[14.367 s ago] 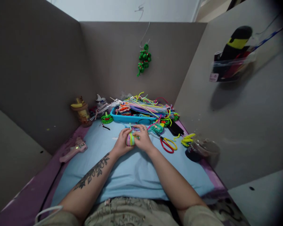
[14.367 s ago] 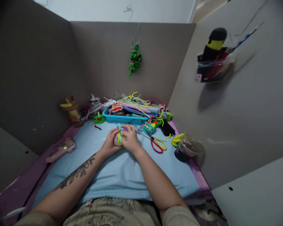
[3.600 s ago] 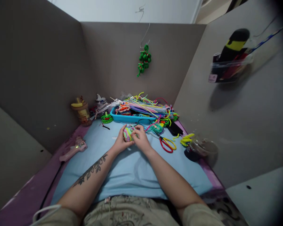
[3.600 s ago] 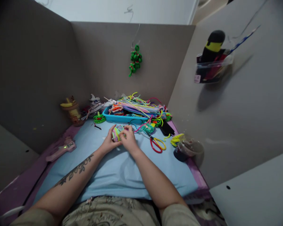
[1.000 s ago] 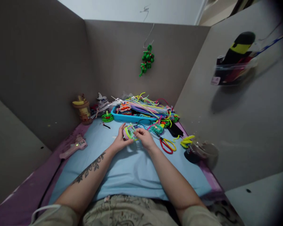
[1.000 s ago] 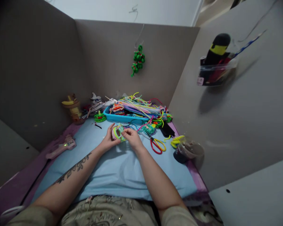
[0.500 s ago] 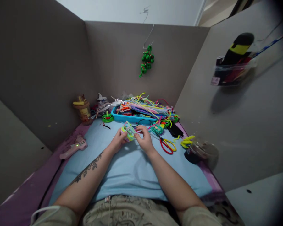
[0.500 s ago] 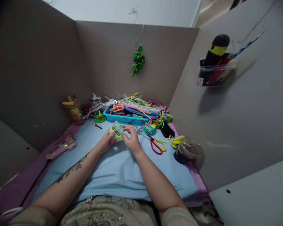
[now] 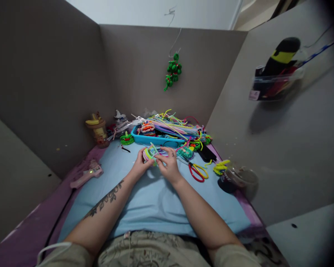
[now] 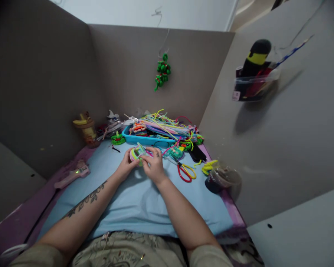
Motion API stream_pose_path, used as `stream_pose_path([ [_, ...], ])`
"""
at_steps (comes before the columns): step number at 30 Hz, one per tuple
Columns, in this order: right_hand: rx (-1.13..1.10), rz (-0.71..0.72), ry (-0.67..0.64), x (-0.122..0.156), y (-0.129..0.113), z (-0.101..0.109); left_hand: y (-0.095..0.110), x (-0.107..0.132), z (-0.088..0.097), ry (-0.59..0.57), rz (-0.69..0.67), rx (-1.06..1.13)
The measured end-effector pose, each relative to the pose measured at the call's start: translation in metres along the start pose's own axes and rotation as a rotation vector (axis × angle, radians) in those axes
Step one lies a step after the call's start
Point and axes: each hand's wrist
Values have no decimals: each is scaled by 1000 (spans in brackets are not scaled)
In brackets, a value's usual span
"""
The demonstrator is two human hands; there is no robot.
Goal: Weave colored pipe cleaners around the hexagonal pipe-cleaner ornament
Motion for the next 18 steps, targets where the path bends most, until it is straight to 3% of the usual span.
stream_pose_path([
  [4, 82, 51, -37, 1, 0, -4, 2, 1, -1, 17, -98, -73],
  [11, 70, 52, -98, 0, -3, -7, 8, 3, -2, -13, -109, -39],
  [18, 6, 25, -20, 1, -5, -6, 8, 3, -3, -97, 110, 131],
])
Point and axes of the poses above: each hand's wrist, its own x-axis away from the middle knuckle, its own z-axis out of the back of the hand, y = z × x, and after that the axes turned 2 degrees about y, right-handed
